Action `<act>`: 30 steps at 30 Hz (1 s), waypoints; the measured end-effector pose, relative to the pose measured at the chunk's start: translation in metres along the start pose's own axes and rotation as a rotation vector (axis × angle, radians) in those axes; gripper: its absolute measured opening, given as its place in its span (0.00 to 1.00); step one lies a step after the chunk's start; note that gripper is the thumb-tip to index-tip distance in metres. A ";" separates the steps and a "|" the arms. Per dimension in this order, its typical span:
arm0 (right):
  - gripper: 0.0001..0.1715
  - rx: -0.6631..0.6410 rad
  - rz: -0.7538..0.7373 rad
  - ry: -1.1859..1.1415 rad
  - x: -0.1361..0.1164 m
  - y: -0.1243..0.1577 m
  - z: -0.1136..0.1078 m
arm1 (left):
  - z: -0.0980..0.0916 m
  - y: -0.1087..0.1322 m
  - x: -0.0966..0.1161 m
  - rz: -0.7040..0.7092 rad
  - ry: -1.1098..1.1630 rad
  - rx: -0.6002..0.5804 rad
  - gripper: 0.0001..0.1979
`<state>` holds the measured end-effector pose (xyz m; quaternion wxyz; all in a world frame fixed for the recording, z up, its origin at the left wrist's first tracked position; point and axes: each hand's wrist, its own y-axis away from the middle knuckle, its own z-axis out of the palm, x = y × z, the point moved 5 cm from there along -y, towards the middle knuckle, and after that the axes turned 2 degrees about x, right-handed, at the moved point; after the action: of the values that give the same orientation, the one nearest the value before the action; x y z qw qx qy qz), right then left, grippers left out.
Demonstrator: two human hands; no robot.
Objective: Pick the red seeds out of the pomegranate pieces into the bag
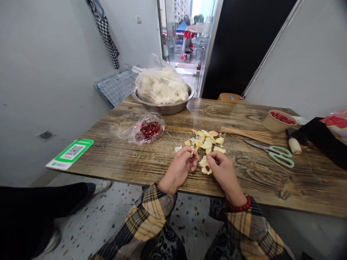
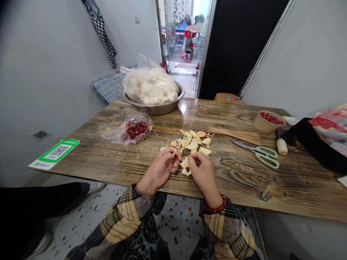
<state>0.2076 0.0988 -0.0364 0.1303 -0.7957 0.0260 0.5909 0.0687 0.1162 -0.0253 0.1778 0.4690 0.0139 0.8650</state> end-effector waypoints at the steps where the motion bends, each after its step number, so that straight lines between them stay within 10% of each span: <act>1: 0.11 0.001 0.001 0.000 0.000 0.000 0.000 | 0.000 0.000 0.000 -0.001 0.002 0.006 0.05; 21: 0.15 0.087 0.075 -0.180 -0.009 -0.001 -0.002 | 0.004 -0.002 -0.007 0.196 -0.631 0.013 0.16; 30: 0.14 0.082 0.095 -0.211 -0.007 -0.001 -0.001 | 0.009 0.004 -0.009 0.033 -0.426 -0.056 0.14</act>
<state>0.2067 0.0984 -0.0289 0.1368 -0.7209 0.0739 0.6754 0.0795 0.1082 -0.0271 0.1755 0.6363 -0.0559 0.7491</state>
